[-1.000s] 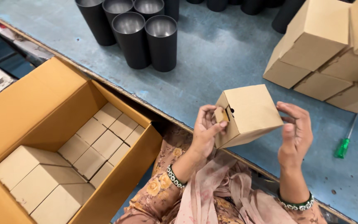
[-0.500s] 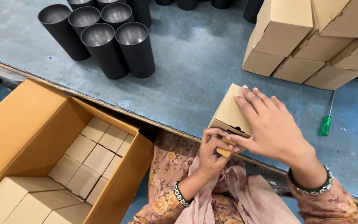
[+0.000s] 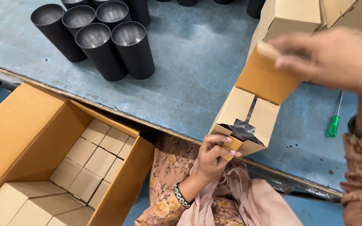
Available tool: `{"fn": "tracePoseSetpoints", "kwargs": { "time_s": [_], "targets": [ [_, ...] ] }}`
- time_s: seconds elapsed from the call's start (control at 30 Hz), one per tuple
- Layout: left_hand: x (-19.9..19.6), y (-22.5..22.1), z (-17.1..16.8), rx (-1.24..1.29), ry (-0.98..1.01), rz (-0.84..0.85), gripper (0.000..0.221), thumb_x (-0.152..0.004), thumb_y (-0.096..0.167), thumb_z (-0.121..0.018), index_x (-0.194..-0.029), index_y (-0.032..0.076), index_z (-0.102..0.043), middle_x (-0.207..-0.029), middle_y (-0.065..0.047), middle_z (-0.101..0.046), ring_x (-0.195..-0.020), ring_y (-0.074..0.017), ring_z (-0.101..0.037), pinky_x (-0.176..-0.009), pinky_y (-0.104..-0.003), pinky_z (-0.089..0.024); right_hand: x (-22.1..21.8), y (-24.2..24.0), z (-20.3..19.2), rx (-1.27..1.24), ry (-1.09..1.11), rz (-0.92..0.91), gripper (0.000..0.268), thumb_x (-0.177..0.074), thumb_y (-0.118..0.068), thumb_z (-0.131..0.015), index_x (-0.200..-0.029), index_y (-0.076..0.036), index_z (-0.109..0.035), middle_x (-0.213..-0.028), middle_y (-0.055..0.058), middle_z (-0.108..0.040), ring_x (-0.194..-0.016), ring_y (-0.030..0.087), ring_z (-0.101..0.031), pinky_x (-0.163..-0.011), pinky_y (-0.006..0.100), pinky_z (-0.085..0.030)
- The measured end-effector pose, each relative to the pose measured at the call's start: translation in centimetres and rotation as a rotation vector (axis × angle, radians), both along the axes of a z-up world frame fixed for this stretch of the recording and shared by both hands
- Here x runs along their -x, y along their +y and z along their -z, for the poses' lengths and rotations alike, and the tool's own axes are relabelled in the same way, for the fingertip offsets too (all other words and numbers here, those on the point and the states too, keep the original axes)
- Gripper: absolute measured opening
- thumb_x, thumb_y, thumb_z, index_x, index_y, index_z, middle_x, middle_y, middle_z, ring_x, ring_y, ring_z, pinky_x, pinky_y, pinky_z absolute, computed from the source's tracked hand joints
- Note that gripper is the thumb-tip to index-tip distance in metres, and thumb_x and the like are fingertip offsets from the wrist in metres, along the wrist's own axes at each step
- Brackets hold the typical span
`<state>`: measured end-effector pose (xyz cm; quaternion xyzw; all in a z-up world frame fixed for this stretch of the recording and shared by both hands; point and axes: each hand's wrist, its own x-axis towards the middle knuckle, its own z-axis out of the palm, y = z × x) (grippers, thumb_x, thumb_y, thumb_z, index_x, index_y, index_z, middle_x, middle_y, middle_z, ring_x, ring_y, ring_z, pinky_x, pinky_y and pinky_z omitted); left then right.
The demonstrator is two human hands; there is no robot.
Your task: The person packs black cylindrical light fixtures into individual cardboard boxes and then organizes the boxes inside a larger shipping carton on the floor.
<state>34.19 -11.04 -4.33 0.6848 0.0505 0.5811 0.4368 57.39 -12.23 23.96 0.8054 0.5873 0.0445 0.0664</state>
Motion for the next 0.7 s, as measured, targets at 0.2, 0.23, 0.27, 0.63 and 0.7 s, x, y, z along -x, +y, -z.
{"fn": "tracePoseSetpoints", "kwargs": {
  "time_s": [0.2,0.23,0.27,0.63,0.7],
  "targets": [
    [-0.3,0.1,0.4,0.012,0.007,0.048,0.026,-0.086,-0.007,-0.084,-0.095,0.009,-0.066,-0.121,-0.01,-0.056,-0.097,-0.0186,-0.069,-0.083,-0.031,-0.062,-6.9,4.5,11.8,-0.058,0.07,0.016,0.051,-0.09,-0.022,-0.057,-0.138,-0.037,-0.066,-0.117,0.002,-0.076,-0.102,0.028,-0.072,-0.081,0.044,-0.059],
    [-0.1,0.2,0.1,0.001,0.012,0.034,0.027,-0.085,-0.007,-0.085,-0.095,0.009,-0.065,-0.121,-0.009,-0.056,-0.096,-0.0184,-0.069,-0.082,-0.031,-0.062,-7.4,5.2,15.6,0.009,0.165,0.006,0.035,-0.096,-0.031,-0.059,-0.129,-0.03,-0.071,-0.123,0.005,-0.074,-0.107,0.029,-0.071,-0.089,0.043,-0.057],
    [0.1,0.4,-0.3,-0.044,0.043,0.007,0.027,-0.084,-0.004,-0.086,-0.095,0.01,-0.066,-0.121,-0.008,-0.057,-0.097,-0.0187,-0.069,-0.081,-0.031,-0.062,-7.8,5.3,19.1,-0.016,0.468,-0.126,0.041,-0.098,-0.03,-0.058,-0.138,-0.023,-0.066,-0.12,0.015,-0.073,-0.105,0.03,-0.071,-0.093,0.041,-0.055],
    [4.9,4.9,-10.8,-0.293,0.283,-0.052,0.024,-0.093,0.036,-0.073,-0.1,0.014,-0.07,-0.115,-0.003,-0.073,-0.103,-0.0223,-0.066,-0.095,-0.04,-0.049,-2.1,-3.1,12.5,-0.946,0.274,-0.322,0.025,-0.103,-0.012,-0.07,-0.126,-0.003,-0.067,-0.13,0.012,-0.07,-0.125,0.032,-0.065,-0.108,0.041,-0.051],
    [4.7,6.2,-12.8,-0.344,0.433,-0.162,0.03,-0.098,0.037,-0.073,-0.114,0.012,-0.067,-0.119,-0.004,-0.069,-0.108,-0.025,-0.065,-0.096,-0.037,-0.05,1.1,-5.1,9.8,-0.874,0.228,-0.469,0.028,-0.102,-0.018,-0.075,-0.126,-0.007,-0.064,-0.133,0.008,-0.069,-0.124,0.029,-0.063,-0.11,0.038,-0.047]
  ]
}}
